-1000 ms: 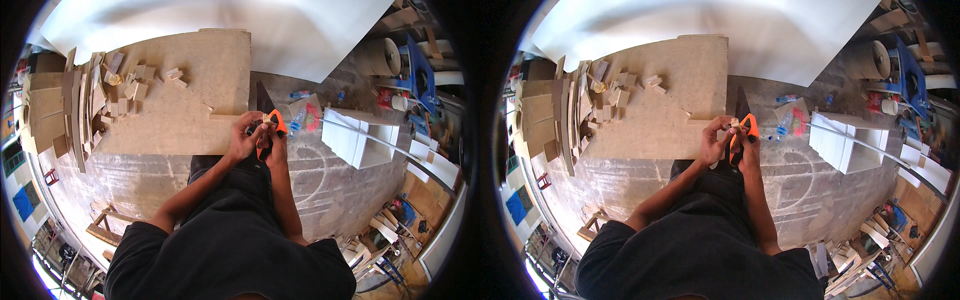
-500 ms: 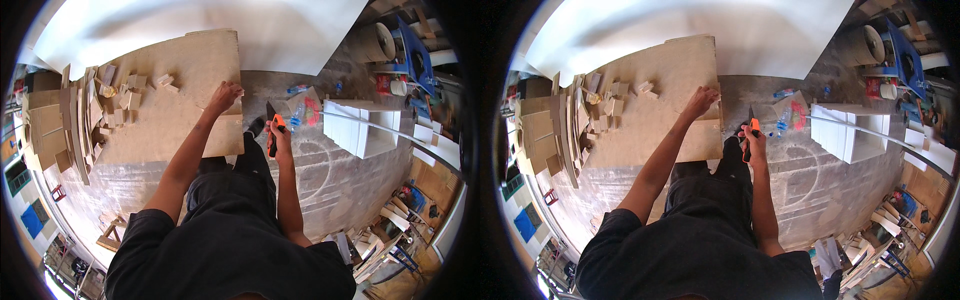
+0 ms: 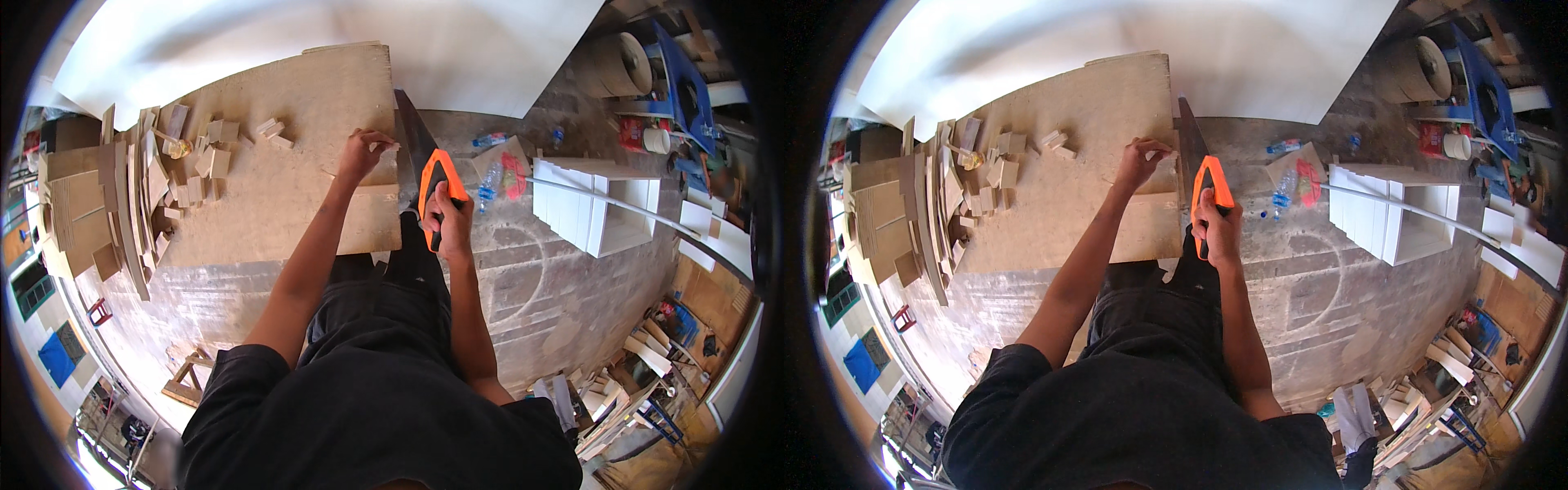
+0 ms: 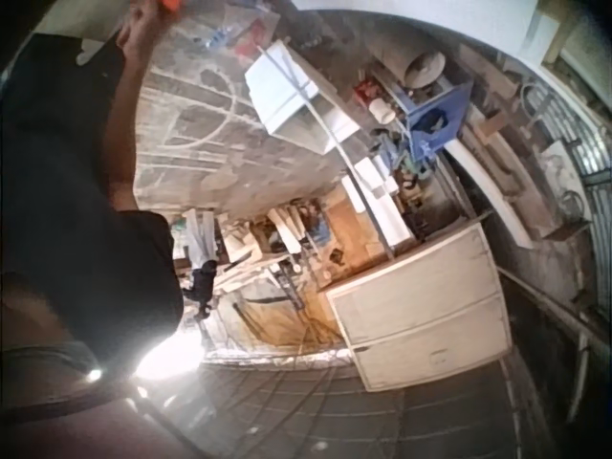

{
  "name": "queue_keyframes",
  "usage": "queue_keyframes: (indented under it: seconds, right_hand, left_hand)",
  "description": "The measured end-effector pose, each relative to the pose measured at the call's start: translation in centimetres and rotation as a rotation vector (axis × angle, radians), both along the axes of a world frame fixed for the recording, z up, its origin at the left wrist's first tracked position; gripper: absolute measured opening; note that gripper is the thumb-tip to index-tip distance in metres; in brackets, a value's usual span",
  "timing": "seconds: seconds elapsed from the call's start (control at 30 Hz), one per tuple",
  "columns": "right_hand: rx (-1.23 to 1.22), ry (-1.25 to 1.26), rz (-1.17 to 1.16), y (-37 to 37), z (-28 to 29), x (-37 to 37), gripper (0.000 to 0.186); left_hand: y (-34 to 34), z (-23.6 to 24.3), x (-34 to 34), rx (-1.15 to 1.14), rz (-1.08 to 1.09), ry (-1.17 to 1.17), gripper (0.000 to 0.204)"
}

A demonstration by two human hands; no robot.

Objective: The person saws a piece of wood into two pieces using a handsaw.

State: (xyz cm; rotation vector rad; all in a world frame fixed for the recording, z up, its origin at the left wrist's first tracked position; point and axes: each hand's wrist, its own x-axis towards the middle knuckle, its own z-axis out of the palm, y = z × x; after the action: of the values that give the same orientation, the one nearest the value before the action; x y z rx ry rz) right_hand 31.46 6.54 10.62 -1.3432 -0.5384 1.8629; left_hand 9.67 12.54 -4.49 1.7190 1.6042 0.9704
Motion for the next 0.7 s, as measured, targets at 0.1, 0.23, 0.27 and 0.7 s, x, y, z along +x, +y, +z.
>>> queue_keyframes:
  seconds: [0.1,0.23,0.27,0.7]
  right_hand:
    - [0.113,0.018,0.067,1.0,0.4,-1.6,0.030]
    - [0.071,-0.010,0.081,1.6,0.3,-2.5,0.029]
    - [0.049,-0.005,0.085,1.6,0.0,-2.2,0.029]
    - [-0.089,0.010,0.231,5.9,-3.5,-4.0,0.034]
  left_hand:
    - [-0.4,-0.3,0.4,-0.015,0.074,-0.008,0.009]
    - [-0.7,-0.1,1.0,-0.063,0.146,-0.033,0.015]
    - [-0.5,0.1,1.2,-0.088,0.156,-0.042,0.015]
    - [0.1,-1.5,0.4,-0.105,0.090,-0.115,0.015]
